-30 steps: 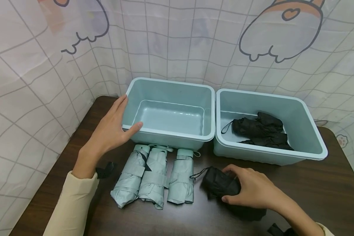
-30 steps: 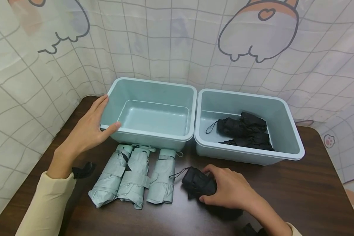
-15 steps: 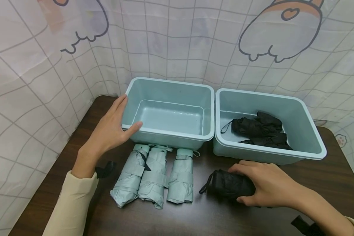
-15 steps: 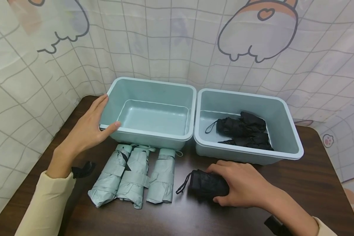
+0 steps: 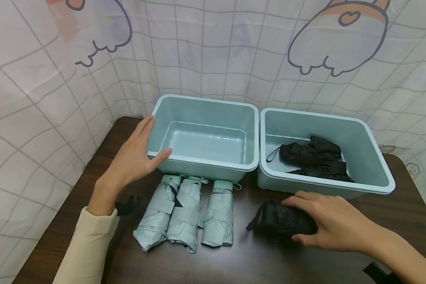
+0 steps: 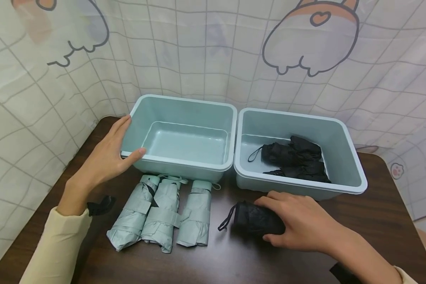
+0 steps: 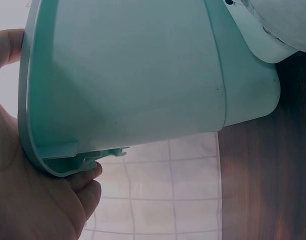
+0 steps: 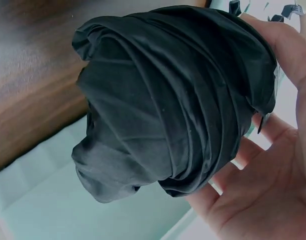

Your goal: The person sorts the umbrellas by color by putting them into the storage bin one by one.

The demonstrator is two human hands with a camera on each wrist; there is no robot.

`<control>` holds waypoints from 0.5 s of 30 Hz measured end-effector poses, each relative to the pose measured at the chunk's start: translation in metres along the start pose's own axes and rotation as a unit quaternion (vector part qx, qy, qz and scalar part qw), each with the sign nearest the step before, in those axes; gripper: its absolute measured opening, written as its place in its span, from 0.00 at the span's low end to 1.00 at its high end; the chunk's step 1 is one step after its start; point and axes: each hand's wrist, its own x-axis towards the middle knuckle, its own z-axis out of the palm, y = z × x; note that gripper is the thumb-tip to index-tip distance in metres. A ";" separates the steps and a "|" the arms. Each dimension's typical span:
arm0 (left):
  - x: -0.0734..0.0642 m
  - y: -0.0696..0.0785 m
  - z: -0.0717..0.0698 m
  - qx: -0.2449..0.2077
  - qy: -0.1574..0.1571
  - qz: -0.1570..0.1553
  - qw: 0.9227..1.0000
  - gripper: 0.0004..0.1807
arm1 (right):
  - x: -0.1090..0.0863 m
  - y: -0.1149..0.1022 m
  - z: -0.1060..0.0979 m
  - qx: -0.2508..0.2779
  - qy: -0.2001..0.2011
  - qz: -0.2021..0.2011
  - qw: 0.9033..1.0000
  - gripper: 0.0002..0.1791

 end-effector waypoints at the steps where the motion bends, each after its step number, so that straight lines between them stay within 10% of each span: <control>1: 0.000 0.000 0.000 0.000 0.000 0.000 1.000 0.55 | 0.000 0.000 -0.001 -0.003 0.002 -0.001 1.000 0.36; 15: 0.001 0.000 0.001 0.003 0.005 0.004 1.000 0.55 | -0.006 0.004 -0.023 -0.065 0.029 -0.011 0.997 0.39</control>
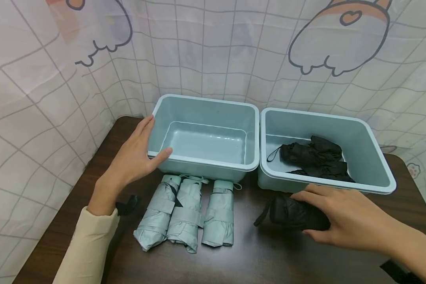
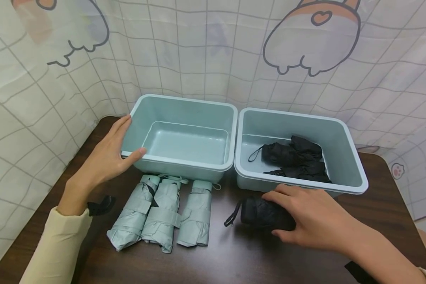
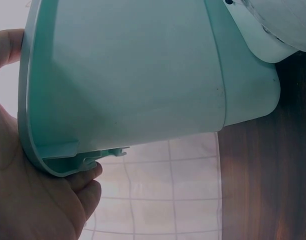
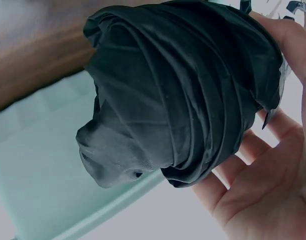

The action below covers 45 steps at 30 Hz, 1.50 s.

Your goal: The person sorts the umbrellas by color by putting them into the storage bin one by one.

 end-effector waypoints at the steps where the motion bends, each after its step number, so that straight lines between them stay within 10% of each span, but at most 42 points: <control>1: 0.000 0.000 0.000 0.000 0.000 0.000 1.000 0.55 | 0.000 0.001 -0.002 -0.006 0.004 0.000 1.000 0.39; 45: 0.000 0.001 -0.002 -0.002 -0.006 -0.001 1.000 0.55 | 0.039 0.030 -0.078 -0.069 0.000 0.046 0.997 0.40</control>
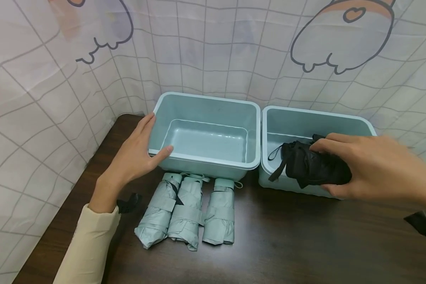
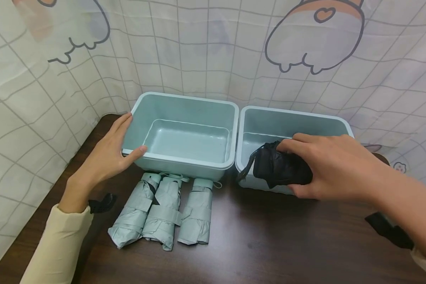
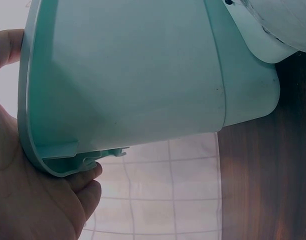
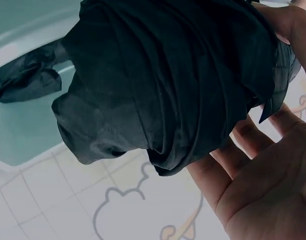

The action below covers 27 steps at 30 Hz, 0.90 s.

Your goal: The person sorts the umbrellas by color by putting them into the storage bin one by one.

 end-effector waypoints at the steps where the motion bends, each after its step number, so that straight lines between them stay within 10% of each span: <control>1: 0.000 0.000 0.000 0.000 -0.001 -0.001 1.000 0.55 | 0.002 0.001 -0.001 0.003 0.002 0.001 1.000 0.39; 27: 0.000 -0.001 0.002 -0.004 -0.002 -0.008 1.000 0.55 | 0.056 0.057 -0.001 0.097 -0.019 0.169 0.981 0.48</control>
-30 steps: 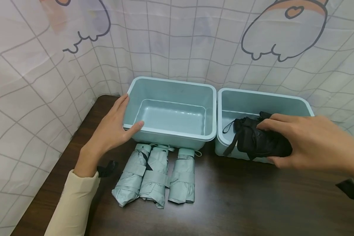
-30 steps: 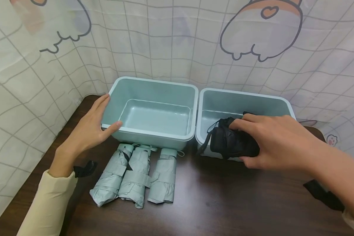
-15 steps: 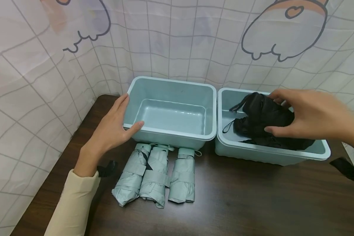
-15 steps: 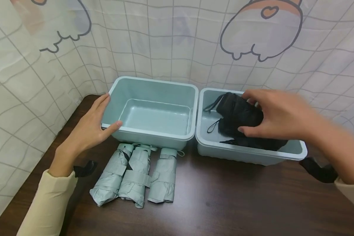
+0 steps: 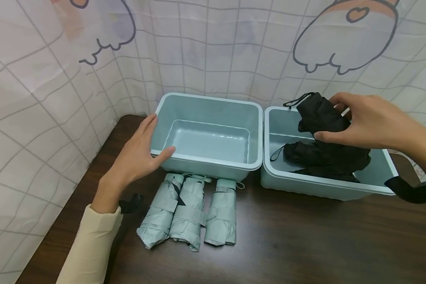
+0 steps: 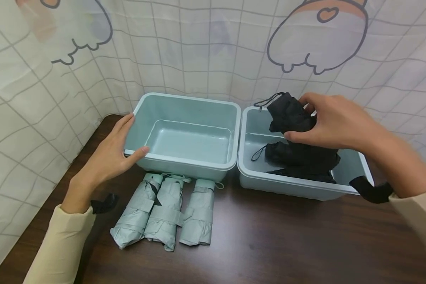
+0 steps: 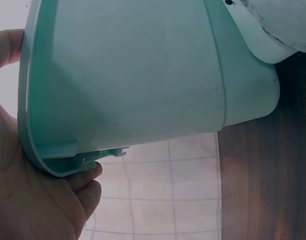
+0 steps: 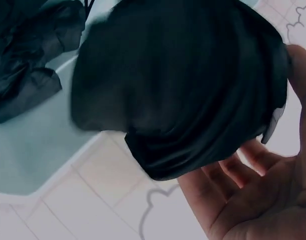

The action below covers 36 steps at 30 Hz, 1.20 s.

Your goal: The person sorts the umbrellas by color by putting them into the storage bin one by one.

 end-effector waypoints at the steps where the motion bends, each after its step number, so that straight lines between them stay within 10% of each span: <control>1: 0.001 0.001 0.000 -0.001 0.000 0.000 1.000 0.55 | 0.001 0.000 0.001 0.010 0.002 0.005 1.000 0.47; 8: 0.002 0.000 0.000 -0.001 0.001 0.004 1.000 0.55 | 0.012 0.002 0.018 0.100 0.024 0.058 0.993 0.45; 16: 0.000 -0.007 0.003 0.002 0.005 0.005 1.000 0.55 | 0.023 -0.002 0.029 0.132 -0.053 0.125 0.982 0.57; 36: -0.003 -0.007 0.000 0.005 0.011 0.000 1.000 0.54 | 0.037 -0.020 0.054 0.192 -0.066 0.118 0.972 0.42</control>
